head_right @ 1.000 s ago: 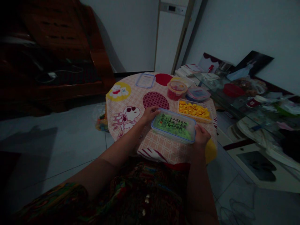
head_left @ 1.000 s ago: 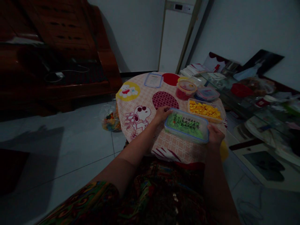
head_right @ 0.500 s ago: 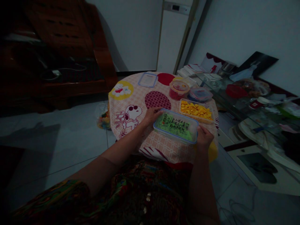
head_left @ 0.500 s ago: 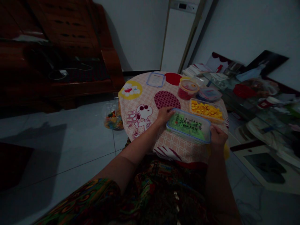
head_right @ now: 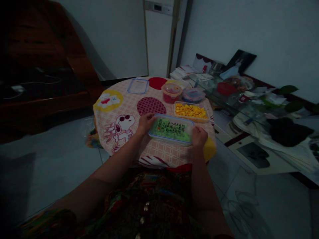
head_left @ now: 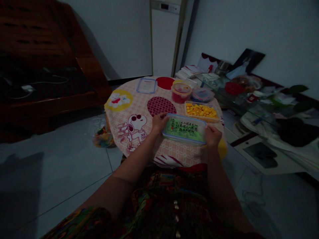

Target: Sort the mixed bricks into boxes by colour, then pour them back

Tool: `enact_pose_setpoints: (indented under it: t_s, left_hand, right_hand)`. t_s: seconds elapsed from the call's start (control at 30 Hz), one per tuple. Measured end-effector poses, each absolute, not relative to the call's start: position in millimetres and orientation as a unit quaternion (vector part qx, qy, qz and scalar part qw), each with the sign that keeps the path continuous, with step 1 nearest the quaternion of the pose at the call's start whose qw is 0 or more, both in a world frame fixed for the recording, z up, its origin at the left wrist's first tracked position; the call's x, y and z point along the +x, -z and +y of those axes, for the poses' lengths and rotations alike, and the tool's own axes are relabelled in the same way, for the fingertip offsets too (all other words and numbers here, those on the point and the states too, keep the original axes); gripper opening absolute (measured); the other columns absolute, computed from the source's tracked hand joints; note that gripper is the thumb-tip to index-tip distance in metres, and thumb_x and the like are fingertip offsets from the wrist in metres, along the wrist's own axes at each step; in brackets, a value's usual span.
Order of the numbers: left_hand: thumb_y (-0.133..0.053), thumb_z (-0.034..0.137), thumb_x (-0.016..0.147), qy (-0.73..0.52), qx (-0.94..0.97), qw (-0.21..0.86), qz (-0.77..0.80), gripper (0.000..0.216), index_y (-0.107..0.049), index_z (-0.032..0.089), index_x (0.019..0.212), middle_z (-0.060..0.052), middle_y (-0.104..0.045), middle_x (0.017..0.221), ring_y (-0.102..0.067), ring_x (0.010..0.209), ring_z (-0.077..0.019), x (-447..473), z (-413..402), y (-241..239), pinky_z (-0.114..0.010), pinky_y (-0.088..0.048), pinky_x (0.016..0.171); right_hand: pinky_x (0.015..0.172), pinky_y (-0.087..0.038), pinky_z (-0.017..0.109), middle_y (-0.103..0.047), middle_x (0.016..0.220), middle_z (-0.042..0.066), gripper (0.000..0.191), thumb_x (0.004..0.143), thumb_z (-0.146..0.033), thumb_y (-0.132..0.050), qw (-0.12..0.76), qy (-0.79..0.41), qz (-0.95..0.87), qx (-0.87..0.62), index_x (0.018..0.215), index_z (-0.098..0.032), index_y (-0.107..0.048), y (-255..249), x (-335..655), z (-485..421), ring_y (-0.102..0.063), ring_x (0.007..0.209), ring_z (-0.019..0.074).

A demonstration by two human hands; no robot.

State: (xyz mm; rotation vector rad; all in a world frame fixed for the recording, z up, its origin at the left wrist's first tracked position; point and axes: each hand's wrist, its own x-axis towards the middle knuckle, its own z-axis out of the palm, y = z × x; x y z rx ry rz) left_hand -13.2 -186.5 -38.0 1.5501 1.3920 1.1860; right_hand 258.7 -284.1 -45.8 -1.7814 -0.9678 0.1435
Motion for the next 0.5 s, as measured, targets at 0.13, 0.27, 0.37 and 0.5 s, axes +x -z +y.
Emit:
enact_pose_setpoints:
  t_s: [0.13, 0.27, 0.37, 0.5]
  left_hand:
    - [-0.068, 0.032, 0.083, -0.414, 0.649, 0.231, 0.595, 0.035, -0.076, 0.013, 0.110, -0.011, -0.076, 0.105, -0.068, 0.092, -0.0213, -16.0, -192.7, 28.5, -0.032, -0.051, 0.088]
    - [-0.064, 0.036, 0.087, -0.365, 0.677, 0.175, 0.614, 0.032, -0.077, 0.014, 0.106, -0.011, -0.076, 0.102, -0.068, 0.093, -0.0217, -17.2, -197.9, 21.1, -0.032, -0.050, 0.087]
    - [-0.061, 0.036, 0.090, -0.341, 0.690, 0.169, 0.615, 0.031, -0.077, 0.016, 0.107, -0.010, -0.077, 0.103, -0.069, 0.092, -0.0211, -17.5, -199.7, 17.8, -0.030, -0.050, 0.085]
    - [-0.059, 0.038, 0.091, -0.312, 0.698, 0.154, 0.626, 0.032, -0.077, 0.017, 0.109, -0.009, -0.078, 0.102, -0.071, 0.094, -0.0222, -16.7, -202.1, 11.5, -0.030, -0.049, 0.085]
  right_hand:
    - [0.080, -0.049, 0.035, -0.076, 0.089, 0.014, 0.032, 0.084, -0.037, -0.057, 0.394, 0.042, -0.446, -0.803, 0.085, -0.013, -0.078, 36.5, 251.6, -288.6, -0.065, 0.082, 0.0251]
    - [0.078, -0.045, 0.033, -0.075, 0.090, 0.017, 0.035, 0.092, -0.033, -0.050, 0.292, 0.076, -0.490, -0.818, 0.086, -0.012, -0.077, 28.8, 248.0, -291.6, -0.064, 0.083, 0.0244]
    - [0.076, -0.044, 0.031, -0.075, 0.092, 0.018, 0.037, 0.096, -0.031, -0.046, 0.228, 0.063, -0.507, -0.829, 0.090, -0.011, -0.077, 20.5, 243.3, -292.2, -0.065, 0.082, 0.0242]
    - [0.075, -0.045, 0.030, -0.076, 0.098, 0.019, 0.039, 0.100, -0.026, -0.041, 0.155, 0.040, -0.498, -0.852, 0.100, -0.009, -0.076, 6.1, 231.6, -291.1, -0.069, 0.086, 0.0251]
